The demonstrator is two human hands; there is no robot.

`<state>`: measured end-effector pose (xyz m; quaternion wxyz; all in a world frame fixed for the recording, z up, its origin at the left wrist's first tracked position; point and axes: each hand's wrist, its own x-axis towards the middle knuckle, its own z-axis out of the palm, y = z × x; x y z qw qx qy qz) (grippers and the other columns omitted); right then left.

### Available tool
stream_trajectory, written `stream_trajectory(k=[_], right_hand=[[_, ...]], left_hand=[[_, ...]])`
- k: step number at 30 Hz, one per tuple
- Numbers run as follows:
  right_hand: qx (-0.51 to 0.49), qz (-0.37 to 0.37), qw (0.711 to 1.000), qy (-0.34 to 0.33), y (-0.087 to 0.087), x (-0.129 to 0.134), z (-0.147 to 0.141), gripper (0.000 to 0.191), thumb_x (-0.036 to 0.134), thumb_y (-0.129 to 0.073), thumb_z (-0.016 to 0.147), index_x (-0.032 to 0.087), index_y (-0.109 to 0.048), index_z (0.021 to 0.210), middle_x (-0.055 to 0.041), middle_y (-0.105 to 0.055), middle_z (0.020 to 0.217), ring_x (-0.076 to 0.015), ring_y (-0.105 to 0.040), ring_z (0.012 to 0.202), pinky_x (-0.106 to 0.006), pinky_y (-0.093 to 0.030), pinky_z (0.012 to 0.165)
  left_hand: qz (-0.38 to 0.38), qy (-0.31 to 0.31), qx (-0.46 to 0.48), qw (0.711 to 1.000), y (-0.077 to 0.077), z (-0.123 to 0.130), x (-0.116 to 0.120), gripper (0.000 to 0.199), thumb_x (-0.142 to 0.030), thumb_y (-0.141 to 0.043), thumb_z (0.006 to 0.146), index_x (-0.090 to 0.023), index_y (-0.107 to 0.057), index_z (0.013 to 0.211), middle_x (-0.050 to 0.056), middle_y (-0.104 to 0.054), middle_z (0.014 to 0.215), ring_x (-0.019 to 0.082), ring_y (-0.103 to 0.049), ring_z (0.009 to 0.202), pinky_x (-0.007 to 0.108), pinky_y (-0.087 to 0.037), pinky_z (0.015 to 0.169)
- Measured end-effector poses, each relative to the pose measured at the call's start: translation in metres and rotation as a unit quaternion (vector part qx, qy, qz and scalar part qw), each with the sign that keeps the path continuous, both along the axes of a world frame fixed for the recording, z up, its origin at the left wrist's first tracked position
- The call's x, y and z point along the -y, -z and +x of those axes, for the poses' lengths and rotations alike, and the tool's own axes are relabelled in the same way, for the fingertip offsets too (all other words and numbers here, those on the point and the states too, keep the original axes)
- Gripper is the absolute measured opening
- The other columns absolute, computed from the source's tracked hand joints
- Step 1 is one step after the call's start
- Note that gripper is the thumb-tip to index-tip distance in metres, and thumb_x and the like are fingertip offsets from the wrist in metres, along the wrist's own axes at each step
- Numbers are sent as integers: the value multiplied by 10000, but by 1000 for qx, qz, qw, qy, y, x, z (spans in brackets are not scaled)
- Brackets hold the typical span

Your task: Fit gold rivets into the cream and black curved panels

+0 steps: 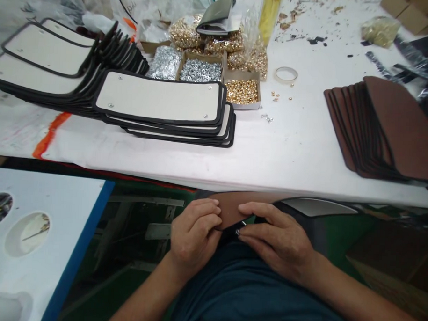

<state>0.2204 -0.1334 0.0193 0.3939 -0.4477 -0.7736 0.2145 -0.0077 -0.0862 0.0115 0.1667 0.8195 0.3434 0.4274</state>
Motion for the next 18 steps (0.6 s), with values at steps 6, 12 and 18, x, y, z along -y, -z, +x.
stream_trajectory(k=[6, 12, 18], right_hand=[[-2, 39, 999, 1, -8, 3, 5, 104, 146, -697, 967, 199, -784, 988, -141, -753, 1234, -197, -775, 1038, -293, -654, 888], [-9, 37, 999, -8, -5, 3, 6, 101, 128, -705, 959, 179, -784, 995, -154, -747, 1237, -201, -766, 1073, -290, -639, 928], [-19, 40, 999, -7, -4, 0, 8, 93, 104, -707, 955, 157, -762, 1008, -160, -757, 1210, -191, -761, 1083, -278, -623, 954]], left_hand=[[22, 9, -46, 999, -6, 2, 0, 361, 5, -743, 835, -183, -678, 1137, 93, -743, 1001, 211, -717, 965, 351, -645, 843], [-20, 34, -34, 999, -11, 1, 2, 304, 13, -742, 837, -165, -722, 1082, 88, -709, 972, 198, -675, 927, 323, -600, 806], [-107, 70, -33, 991, -18, 3, 1, 251, -6, -701, 877, -170, -711, 1068, 72, -703, 989, 178, -647, 907, 306, -544, 803]])
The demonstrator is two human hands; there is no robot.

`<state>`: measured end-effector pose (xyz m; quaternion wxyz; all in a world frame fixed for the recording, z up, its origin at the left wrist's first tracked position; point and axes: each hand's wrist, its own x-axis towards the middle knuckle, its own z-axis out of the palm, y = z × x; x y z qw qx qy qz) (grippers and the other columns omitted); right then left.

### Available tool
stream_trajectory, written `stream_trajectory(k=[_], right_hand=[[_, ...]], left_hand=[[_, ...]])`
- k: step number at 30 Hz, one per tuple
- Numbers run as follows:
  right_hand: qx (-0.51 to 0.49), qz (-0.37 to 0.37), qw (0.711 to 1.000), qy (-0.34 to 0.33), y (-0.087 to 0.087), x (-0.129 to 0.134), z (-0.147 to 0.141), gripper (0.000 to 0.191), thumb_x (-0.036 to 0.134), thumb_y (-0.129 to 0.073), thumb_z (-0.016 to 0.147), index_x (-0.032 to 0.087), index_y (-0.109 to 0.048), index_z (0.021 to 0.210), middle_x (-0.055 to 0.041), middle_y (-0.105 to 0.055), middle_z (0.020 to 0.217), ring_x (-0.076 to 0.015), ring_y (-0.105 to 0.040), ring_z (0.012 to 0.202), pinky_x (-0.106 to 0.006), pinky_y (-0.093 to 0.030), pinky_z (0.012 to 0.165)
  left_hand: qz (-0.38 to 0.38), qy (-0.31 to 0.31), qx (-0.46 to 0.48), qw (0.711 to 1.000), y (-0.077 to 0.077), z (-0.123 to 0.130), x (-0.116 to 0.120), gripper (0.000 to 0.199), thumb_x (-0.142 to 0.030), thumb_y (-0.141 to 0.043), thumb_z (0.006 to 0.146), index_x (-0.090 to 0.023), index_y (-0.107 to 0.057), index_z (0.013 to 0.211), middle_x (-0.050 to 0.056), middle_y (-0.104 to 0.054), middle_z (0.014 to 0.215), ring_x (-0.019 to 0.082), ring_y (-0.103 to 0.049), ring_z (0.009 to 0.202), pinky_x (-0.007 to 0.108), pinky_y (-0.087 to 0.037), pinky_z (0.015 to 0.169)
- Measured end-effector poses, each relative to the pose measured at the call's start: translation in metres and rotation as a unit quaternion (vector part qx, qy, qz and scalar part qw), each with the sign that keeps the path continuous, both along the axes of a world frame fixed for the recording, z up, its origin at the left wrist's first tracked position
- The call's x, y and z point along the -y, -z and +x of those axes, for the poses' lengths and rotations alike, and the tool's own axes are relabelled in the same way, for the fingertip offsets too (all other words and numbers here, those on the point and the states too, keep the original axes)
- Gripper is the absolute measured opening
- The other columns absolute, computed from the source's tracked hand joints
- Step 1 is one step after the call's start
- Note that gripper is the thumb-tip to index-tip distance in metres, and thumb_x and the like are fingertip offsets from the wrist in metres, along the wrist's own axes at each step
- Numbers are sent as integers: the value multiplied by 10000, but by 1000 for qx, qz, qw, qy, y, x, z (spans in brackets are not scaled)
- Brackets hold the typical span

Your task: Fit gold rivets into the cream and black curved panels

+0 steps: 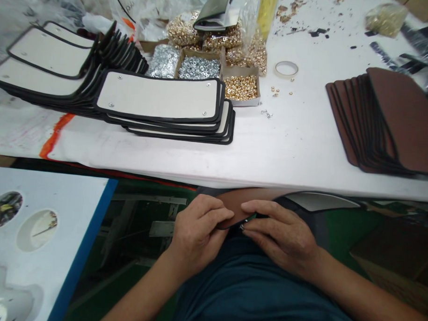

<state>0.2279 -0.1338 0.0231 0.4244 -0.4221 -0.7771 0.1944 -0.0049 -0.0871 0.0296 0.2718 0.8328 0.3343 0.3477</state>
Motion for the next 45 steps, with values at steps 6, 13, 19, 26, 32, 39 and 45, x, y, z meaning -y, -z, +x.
stream_trajectory(k=[6, 13, 19, 26, 32, 39, 45], right_hand=[[-31, 12, 999, 11, 7, -10, -2, 122, 67, -714, 934, 148, -735, 1023, -171, -745, 1229, -191, -757, 1092, -279, -621, 951], [-33, 5, 997, 71, -14, -23, 6, 128, 101, -718, 940, 193, -735, 1028, -106, -759, 1167, -168, -744, 1065, -254, -604, 895], [65, -93, 957, 268, -26, -109, 62, 75, 285, -724, 933, 249, -773, 890, 3, -793, 901, -164, -713, 790, -284, -536, 751], [109, -163, 946, 257, 18, -192, 97, 83, 211, -719, 832, 233, -799, 832, 4, -796, 798, -175, -689, 706, -294, -479, 688], [44, -176, 946, 267, -14, -160, 92, 165, 299, -717, 895, 197, -801, 993, -25, -802, 836, -177, -737, 733, -296, -553, 715], [-14, -109, 994, -12, -42, -30, 27, 118, 162, -687, 976, 246, -768, 996, -87, -707, 1322, -141, -740, 854, -260, -618, 731], [-20, -59, 998, -4, -7, 18, 1, 117, 125, -681, 971, 205, -760, 1003, -119, -693, 1264, -200, -729, 1119, -302, -641, 930]], left_hand=[[-211, -4, 24, 977, -12, 3, -2, 110, -151, -665, 979, -197, -734, 1051, 33, -692, 990, 144, -660, 890, 263, -509, 786], [-378, -59, 59, 922, -11, 3, -8, 152, -347, -693, 970, -205, -746, 960, 7, -654, 897, 149, -590, 785, 252, -436, 693], [-477, -63, 89, 872, 4, 11, -12, 285, -466, -696, 947, -185, -738, 963, -2, -619, 841, 122, -510, 684, 229, -408, 615], [-527, -70, 118, 839, 12, 14, -10, 365, -525, -723, 908, -166, -734, 973, -12, -589, 764, 118, -479, 653, 209, -374, 559], [-493, -80, 109, 859, 6, 13, -11, 319, -485, -701, 930, -168, -729, 944, -13, -579, 746, 121, -480, 633, 215, -373, 553], [-169, -44, 39, 984, -4, 12, -1, 87, -160, -621, 985, -191, -691, 1026, 42, -677, 970, 167, -644, 895, 276, -504, 789], [88, 10, -34, 996, -1, 5, 14, 306, 5, -646, 889, -132, -634, 1162, 114, -686, 1053, 216, -636, 988, 347, -562, 880]])
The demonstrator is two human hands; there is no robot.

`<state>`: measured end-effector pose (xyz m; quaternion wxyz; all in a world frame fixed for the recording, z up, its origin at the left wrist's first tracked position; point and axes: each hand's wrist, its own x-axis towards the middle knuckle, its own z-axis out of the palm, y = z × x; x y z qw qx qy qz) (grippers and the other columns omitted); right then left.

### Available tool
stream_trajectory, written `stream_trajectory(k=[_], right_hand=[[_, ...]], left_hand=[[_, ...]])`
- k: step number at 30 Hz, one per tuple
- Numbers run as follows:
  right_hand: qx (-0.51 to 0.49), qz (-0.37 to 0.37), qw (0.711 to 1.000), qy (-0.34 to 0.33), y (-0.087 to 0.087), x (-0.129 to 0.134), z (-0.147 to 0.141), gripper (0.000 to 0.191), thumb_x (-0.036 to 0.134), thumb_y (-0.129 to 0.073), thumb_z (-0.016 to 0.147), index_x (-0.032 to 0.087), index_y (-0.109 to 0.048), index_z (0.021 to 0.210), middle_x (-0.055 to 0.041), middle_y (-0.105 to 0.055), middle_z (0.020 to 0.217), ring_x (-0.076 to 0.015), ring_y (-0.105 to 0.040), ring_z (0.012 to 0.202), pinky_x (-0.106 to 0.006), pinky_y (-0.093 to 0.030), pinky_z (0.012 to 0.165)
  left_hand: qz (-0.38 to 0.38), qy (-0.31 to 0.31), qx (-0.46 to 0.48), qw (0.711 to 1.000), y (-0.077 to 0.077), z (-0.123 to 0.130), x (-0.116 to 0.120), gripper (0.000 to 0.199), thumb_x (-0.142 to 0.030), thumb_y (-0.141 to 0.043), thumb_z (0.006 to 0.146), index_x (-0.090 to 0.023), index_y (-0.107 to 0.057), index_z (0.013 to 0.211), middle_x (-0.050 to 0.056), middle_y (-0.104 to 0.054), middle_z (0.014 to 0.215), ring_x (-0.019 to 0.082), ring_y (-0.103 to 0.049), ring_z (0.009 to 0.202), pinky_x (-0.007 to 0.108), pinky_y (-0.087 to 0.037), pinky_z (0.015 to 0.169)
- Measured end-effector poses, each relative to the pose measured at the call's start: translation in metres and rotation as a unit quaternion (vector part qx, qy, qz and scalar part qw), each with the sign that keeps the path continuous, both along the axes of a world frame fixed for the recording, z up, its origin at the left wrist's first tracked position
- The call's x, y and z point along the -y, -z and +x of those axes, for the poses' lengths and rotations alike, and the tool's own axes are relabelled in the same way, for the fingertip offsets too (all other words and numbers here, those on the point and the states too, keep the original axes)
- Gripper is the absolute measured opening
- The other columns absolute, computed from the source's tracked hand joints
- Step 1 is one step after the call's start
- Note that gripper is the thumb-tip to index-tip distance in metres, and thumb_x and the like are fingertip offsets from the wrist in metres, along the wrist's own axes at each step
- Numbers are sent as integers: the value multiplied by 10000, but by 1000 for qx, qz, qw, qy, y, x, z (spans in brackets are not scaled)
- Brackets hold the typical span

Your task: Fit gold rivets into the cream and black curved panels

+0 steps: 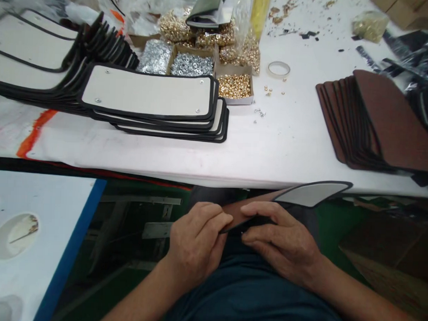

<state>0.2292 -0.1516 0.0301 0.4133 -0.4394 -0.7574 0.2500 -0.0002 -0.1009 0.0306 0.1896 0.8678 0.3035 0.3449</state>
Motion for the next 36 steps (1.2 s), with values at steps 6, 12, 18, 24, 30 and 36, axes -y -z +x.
stream_trajectory(k=[6, 12, 18, 24, 30, 36], right_hand=[[29, 40, 999, 16, 6, 11, 5, 107, 146, -710, 963, 216, -762, 1025, -111, -725, 1266, -184, -742, 1092, -293, -649, 908], [27, 40, 999, 12, 1, 9, 5, 129, 136, -693, 963, 213, -772, 1029, -124, -743, 1255, -197, -754, 1090, -297, -662, 900], [17, 28, 999, 29, 3, 10, 4, 152, 115, -712, 938, 226, -779, 1018, -98, -750, 1247, -189, -764, 1056, -280, -661, 887], [16, 29, 999, 26, 2, 3, 4, 115, 133, -691, 963, 211, -768, 998, -113, -740, 1218, -188, -755, 1050, -279, -654, 880], [-28, -20, 999, 21, 3, -9, -2, 99, 153, -685, 977, 226, -751, 984, -93, -733, 1148, -184, -743, 1061, -283, -649, 913], [-69, -63, 996, 13, 11, -12, -7, 105, 171, -700, 978, 248, -771, 991, -84, -699, 1209, -182, -727, 1028, -299, -646, 875]], left_hand=[[12, 10, -7, 1000, 1, -5, 0, 365, 0, -690, 856, -152, -634, 1184, 113, -716, 1061, 234, -665, 1062, 398, -593, 961], [-10, -31, 14, 999, -1, -1, 0, 476, -70, -721, 865, -207, -554, 1289, 96, -745, 1065, 227, -708, 1028, 395, -621, 908], [-28, -6, 7, 1000, -4, 0, -3, 361, -18, -706, 851, -201, -643, 1156, 89, -729, 1027, 221, -682, 993, 370, -595, 886], [-144, 7, 29, 989, -12, 4, -5, 221, -53, -682, 923, -206, -699, 1081, 66, -713, 992, 187, -661, 938, 322, -551, 837], [-417, -17, 71, 906, -15, 4, -5, 98, -215, -666, 995, -211, -764, 992, 56, -716, 1003, 182, -691, 939, 306, -553, 857], [-595, -20, 139, 792, -12, 4, -3, 223, -364, -710, 963, -202, -812, 1077, 99, -698, 1134, 204, -685, 945, 298, -640, 746]])
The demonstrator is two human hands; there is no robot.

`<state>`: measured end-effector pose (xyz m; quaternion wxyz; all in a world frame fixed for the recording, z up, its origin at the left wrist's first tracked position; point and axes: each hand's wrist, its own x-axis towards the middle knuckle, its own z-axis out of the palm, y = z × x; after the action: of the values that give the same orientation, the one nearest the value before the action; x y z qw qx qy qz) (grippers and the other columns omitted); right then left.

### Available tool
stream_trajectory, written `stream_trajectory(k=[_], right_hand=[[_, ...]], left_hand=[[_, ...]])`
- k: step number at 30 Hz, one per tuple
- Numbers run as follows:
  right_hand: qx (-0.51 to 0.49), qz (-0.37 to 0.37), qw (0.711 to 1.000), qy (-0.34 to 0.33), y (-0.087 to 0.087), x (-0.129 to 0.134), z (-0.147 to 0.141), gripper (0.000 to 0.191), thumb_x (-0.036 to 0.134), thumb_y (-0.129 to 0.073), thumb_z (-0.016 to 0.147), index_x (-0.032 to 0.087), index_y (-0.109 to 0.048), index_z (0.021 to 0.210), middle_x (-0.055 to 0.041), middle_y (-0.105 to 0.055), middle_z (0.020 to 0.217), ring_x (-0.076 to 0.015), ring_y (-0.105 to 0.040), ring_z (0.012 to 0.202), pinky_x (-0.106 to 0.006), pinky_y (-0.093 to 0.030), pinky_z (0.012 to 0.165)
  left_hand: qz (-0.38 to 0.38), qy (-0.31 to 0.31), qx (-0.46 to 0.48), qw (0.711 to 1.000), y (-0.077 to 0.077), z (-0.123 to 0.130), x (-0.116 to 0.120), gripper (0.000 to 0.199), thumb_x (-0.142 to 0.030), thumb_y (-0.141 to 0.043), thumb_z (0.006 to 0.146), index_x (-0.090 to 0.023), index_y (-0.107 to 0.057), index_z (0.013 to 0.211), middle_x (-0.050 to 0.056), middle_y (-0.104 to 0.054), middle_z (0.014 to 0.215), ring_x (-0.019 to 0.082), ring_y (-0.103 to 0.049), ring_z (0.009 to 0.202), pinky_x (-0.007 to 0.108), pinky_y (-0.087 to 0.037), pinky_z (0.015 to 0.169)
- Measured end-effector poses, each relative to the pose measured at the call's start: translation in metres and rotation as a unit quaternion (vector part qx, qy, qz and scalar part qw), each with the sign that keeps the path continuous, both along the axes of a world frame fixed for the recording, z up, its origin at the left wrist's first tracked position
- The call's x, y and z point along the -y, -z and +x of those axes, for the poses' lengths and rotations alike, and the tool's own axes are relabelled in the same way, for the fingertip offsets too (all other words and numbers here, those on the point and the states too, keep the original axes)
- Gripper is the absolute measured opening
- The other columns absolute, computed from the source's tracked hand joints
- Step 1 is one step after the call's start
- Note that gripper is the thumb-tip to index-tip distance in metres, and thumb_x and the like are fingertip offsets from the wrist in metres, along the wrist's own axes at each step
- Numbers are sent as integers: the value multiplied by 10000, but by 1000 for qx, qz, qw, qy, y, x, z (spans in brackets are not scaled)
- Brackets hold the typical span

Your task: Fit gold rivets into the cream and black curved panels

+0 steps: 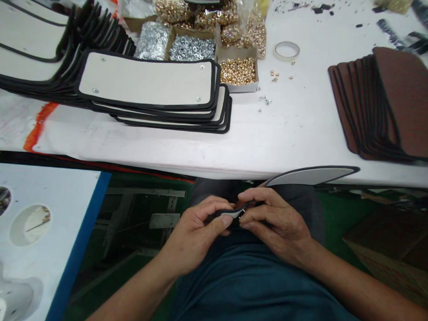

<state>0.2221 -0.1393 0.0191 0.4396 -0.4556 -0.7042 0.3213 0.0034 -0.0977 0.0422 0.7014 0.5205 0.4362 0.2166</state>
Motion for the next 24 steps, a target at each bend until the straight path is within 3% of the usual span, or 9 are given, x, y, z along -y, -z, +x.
stream_trajectory(k=[6, 18, 24], right_hand=[[-33, -18, 999, 2, -2, -2, 2, 131, 138, -713, 965, 253, -774, 975, -66, -647, 1292, -144, -675, 934, -281, -619, 838], [-11, -18, 1000, 7, -8, -2, 3, 131, 122, -721, 956, 243, -761, 984, -57, -623, 1320, -146, -654, 998, -271, -585, 885], [-2, -26, 1000, 13, -10, -1, 2, 82, 154, -722, 963, 230, -746, 942, -63, -634, 1276, -144, -665, 933, -274, -591, 822]], left_hand=[[-78, -23, 66, 995, -2, 7, -2, 201, -361, -763, 917, -231, -833, 1053, 71, -644, 1097, 161, -639, 875, 208, -625, 621], [-69, -25, 78, 994, -5, 11, -1, 225, -374, -746, 929, -211, -829, 1059, 60, -661, 1029, 148, -620, 827, 203, -603, 597], [-48, -13, 58, 997, -5, 10, -1, 256, -372, -733, 946, -185, -816, 1100, 52, -672, 996, 136, -622, 814, 180, -595, 594]])
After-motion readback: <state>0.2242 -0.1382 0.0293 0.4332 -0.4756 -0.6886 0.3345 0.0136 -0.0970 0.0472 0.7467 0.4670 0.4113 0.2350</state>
